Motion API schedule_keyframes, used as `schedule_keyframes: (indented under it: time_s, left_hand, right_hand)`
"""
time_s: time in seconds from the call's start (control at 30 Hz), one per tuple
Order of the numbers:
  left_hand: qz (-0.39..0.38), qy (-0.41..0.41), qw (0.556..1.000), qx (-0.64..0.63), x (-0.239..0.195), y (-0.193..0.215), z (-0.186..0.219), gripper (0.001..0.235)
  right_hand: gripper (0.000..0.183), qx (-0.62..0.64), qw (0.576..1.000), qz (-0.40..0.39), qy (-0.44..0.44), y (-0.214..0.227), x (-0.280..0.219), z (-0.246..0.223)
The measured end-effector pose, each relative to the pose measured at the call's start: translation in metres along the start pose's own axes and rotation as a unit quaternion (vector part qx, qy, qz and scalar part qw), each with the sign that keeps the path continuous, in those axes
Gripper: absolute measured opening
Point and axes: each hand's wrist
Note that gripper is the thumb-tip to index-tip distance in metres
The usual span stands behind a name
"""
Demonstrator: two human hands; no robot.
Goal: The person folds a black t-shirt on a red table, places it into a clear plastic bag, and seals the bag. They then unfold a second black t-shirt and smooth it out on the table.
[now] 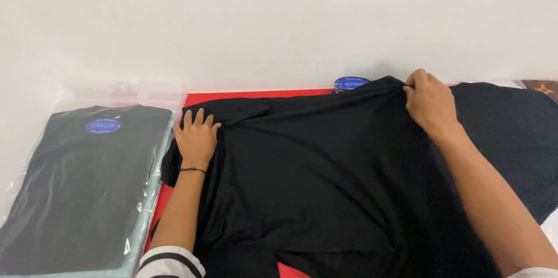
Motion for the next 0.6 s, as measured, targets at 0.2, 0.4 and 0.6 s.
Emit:
schedule_keyframes:
  time_s: [0.2, 0.4, 0.6]
  left_hand:
    - [-0.082, 0.013, 0.996, -0.021, 0.002, 0.038, 0.009, 0.040]
    - [-0.127, -0.081, 0.973, -0.178, -0.026, 0.073, -0.002, 0.057]
    - [-0.306, 0.002, 0.912, -0.272, -0.052, 0.086, -0.005, 0.075]
  right_hand:
    - [0.068, 0.057, 0.985, -0.144, -0.070, 0.044, -0.036, -0.062]
    - [0.077, -0.152, 0.972, -0.156, -0.093, 0.034, -0.099, -0.011]
    - [0.078, -0.225, 0.932, -0.228, -0.173, 0.018, -0.135, 0.028]
Point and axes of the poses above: each hand's wrist, its own x-axis towards the middle knuckle, its own y-axis out of the back of the hand, z = x × y, and after that the axes turned 7 degrees about x, right-handed
